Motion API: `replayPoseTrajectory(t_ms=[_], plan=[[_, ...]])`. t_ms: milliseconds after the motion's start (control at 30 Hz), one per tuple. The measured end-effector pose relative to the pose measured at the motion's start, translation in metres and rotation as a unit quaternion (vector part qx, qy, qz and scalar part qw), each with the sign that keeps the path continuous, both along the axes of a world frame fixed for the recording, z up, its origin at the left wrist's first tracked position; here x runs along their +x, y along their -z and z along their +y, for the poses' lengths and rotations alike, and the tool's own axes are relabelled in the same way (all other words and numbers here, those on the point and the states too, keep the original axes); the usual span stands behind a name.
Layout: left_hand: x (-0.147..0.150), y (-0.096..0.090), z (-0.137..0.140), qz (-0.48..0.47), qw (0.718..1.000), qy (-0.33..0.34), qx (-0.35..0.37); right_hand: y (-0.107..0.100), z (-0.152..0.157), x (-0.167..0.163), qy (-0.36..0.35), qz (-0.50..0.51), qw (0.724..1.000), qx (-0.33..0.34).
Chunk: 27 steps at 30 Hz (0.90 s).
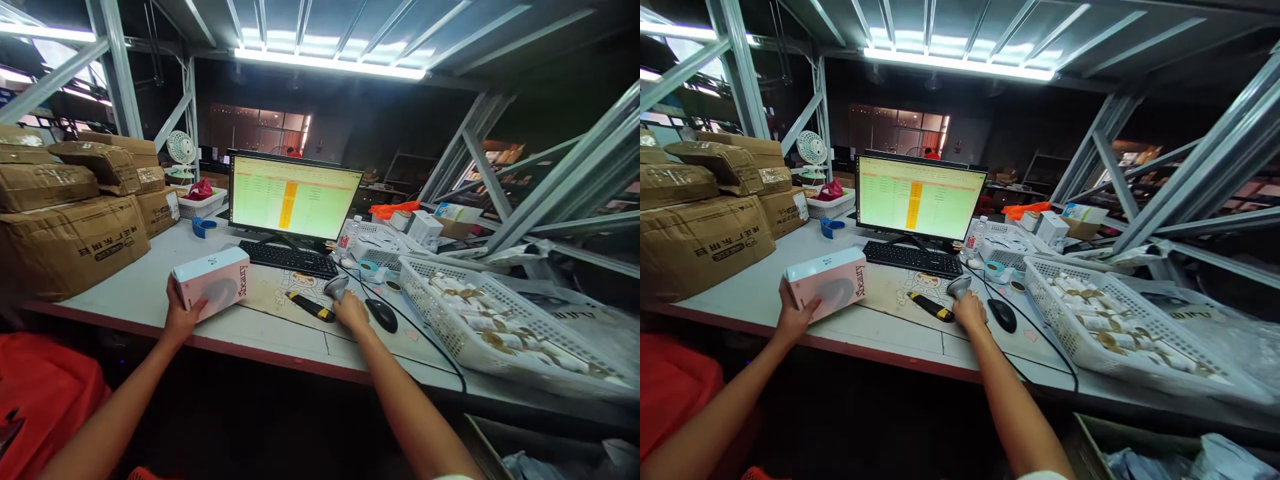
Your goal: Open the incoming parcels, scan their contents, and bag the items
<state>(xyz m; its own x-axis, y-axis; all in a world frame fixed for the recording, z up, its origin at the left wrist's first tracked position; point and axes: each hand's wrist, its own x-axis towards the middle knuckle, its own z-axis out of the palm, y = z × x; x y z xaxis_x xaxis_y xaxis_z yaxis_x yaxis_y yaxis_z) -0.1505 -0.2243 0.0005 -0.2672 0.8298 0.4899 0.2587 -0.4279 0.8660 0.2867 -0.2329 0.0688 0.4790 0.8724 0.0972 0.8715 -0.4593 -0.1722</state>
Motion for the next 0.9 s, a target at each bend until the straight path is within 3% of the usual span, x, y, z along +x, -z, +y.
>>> replayPoseTrajectory(t_ms=[100,200,333,500,633,733,833,900], plan=[[0.009,0.006,0.016,0.047,0.996,0.023,-0.07,-0.004,0.006,-0.001,0.013,-0.027,0.999,0.043],[0.01,0.004,0.016,0.115,0.985,0.008,-0.128,-0.017,0.03,-0.008,-0.018,-0.049,0.995,0.082],[0.009,0.0,0.015,0.192,0.962,-0.02,-0.194,-0.022,0.084,-0.023,-0.1,-0.022,0.995,0.013],[0.011,0.008,0.021,0.245,0.957,-0.063,-0.143,-0.013,0.13,-0.046,-0.124,-0.007,0.991,-0.052],[0.013,0.012,0.023,0.271,0.952,-0.083,-0.119,-0.014,0.138,-0.053,-0.117,-0.009,0.99,-0.076],[0.014,0.007,0.02,0.258,0.952,-0.065,-0.15,-0.027,0.138,-0.056,-0.126,-0.008,0.99,-0.07],[0.014,0.0,0.016,0.249,0.947,-0.041,-0.198,-0.052,0.132,-0.073,-0.182,0.0,0.983,-0.02],[0.014,-0.003,0.013,0.251,0.946,-0.035,-0.203,-0.072,0.122,-0.097,-0.257,0.014,0.966,0.016]])
